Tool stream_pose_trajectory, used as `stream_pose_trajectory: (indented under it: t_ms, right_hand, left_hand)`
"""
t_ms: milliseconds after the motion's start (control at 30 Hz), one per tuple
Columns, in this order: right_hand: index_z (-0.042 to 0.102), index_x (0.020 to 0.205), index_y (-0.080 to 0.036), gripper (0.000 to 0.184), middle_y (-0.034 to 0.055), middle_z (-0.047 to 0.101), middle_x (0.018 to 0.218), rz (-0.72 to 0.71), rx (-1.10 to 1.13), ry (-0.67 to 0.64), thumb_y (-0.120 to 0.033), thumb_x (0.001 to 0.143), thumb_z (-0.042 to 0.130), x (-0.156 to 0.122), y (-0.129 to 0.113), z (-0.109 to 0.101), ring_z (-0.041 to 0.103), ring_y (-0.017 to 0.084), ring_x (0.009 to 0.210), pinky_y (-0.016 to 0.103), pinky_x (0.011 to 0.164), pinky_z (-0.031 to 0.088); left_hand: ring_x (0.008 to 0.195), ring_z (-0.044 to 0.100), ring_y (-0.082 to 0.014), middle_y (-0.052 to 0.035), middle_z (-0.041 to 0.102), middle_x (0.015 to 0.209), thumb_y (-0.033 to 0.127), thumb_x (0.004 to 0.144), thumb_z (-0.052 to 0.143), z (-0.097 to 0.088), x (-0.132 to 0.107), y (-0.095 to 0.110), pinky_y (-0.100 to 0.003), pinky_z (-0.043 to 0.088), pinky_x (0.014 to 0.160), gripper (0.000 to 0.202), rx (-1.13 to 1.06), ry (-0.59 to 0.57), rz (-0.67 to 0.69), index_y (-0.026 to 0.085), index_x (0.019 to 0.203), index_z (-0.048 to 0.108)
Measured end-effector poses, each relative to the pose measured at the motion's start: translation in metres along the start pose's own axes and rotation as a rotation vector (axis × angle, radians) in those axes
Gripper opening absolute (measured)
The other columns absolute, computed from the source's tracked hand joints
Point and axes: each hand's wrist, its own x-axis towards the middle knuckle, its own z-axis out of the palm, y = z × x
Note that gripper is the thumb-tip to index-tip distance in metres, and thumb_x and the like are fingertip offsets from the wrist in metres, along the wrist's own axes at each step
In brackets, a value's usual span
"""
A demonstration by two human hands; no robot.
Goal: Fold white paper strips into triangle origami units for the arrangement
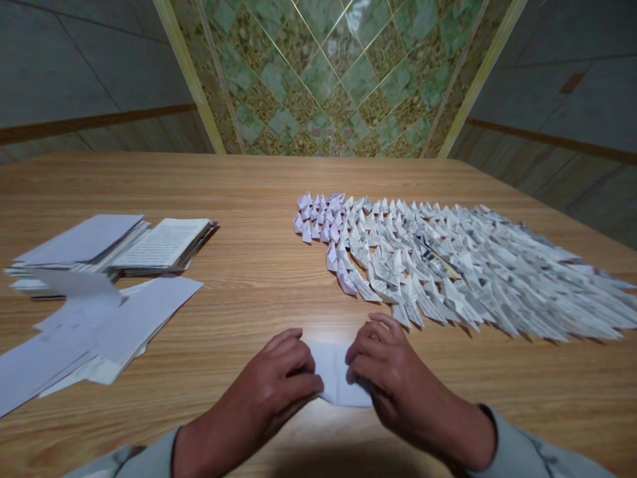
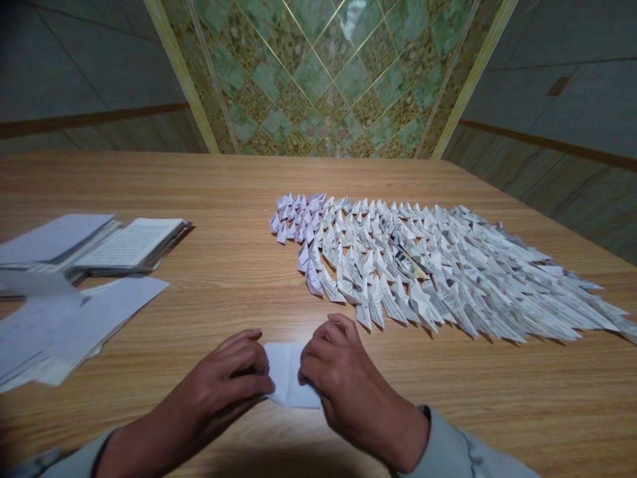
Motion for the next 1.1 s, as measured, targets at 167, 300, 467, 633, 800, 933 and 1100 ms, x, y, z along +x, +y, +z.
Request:
stream_pose_trajectory:
  t_ms: [167,300,467,633,800,933,1100]
  right_hand:
    - [0.063,0.084,-0.020,0.012,0.0022,0.063,0.085,0.046,-0.027,-0.041,-0.008,0.086,0.058,-0.001,-0.014,0.008,0.052,0.021,0.088,0.041,0.092,0.036]
    - [0.063,0.085,-0.020,0.010,0.0011,0.062,0.087,0.044,-0.049,-0.057,-0.025,0.091,0.068,-0.002,-0.015,0.010,0.052,0.020,0.088,0.040,0.091,0.034]
    - [0.065,0.087,-0.021,0.008,-0.0004,0.063,0.087,0.073,0.024,-0.055,-0.020,0.088,0.073,-0.004,-0.010,0.010,0.053,0.019,0.090,0.038,0.091,0.032]
    - [0.064,0.082,-0.020,0.014,-0.0004,0.061,0.086,0.145,0.056,-0.050,-0.024,0.088,0.076,-0.002,-0.014,0.009,0.052,0.019,0.090,0.036,0.089,0.030]
    - [0.060,0.077,-0.018,0.019,0.0002,0.059,0.083,0.205,0.016,0.002,-0.018,0.086,0.077,0.000,-0.017,0.015,0.049,0.019,0.087,0.036,0.085,0.030]
    - [0.059,0.076,-0.018,0.019,0.0009,0.058,0.083,0.212,-0.019,0.005,-0.014,0.081,0.077,0.001,-0.018,0.020,0.048,0.020,0.086,0.036,0.082,0.030]
    - [0.059,0.075,-0.018,0.021,0.0009,0.059,0.082,0.211,-0.020,0.012,-0.011,0.078,0.078,0.002,-0.018,0.021,0.048,0.020,0.084,0.035,0.080,0.030]
  left_hand:
    - [0.072,0.058,-0.0137,0.0030,0.061,0.071,0.017,0.104,0.047,0.005,0.003,0.010,-0.044,0.037,0.112,0.028,0.096,0.056,0.039,0.023,0.088,0.070]
    - [0.069,0.056,-0.0141,0.0031,0.059,0.069,0.016,0.102,0.049,0.008,0.004,0.019,-0.045,0.036,0.112,0.026,0.112,0.101,0.032,0.021,0.084,0.067]
    - [0.082,0.059,-0.0186,-0.0004,0.062,0.081,0.021,0.095,0.064,0.004,0.003,0.015,-0.046,0.039,0.103,0.012,-0.097,0.018,-0.185,0.020,0.082,0.065]
    - [0.088,0.056,-0.0225,-0.0025,0.059,0.089,0.021,0.091,0.070,0.005,0.004,0.011,-0.048,0.037,0.095,0.016,-0.129,-0.006,-0.321,0.019,0.078,0.062]
    - [0.096,0.053,-0.0262,-0.0049,0.058,0.100,0.020,0.087,0.075,0.008,0.007,0.010,-0.051,0.035,0.096,0.017,-0.100,0.009,-0.378,0.019,0.076,0.063]
    - [0.092,0.053,-0.0264,-0.0045,0.059,0.095,0.021,0.081,0.081,0.009,0.011,0.010,-0.057,0.033,0.099,0.022,-0.023,0.012,-0.386,0.018,0.072,0.062]
    - [0.090,0.056,-0.0258,-0.0038,0.060,0.094,0.024,0.076,0.086,0.010,0.013,0.009,-0.059,0.033,0.101,0.026,0.047,0.014,-0.385,0.017,0.071,0.062]
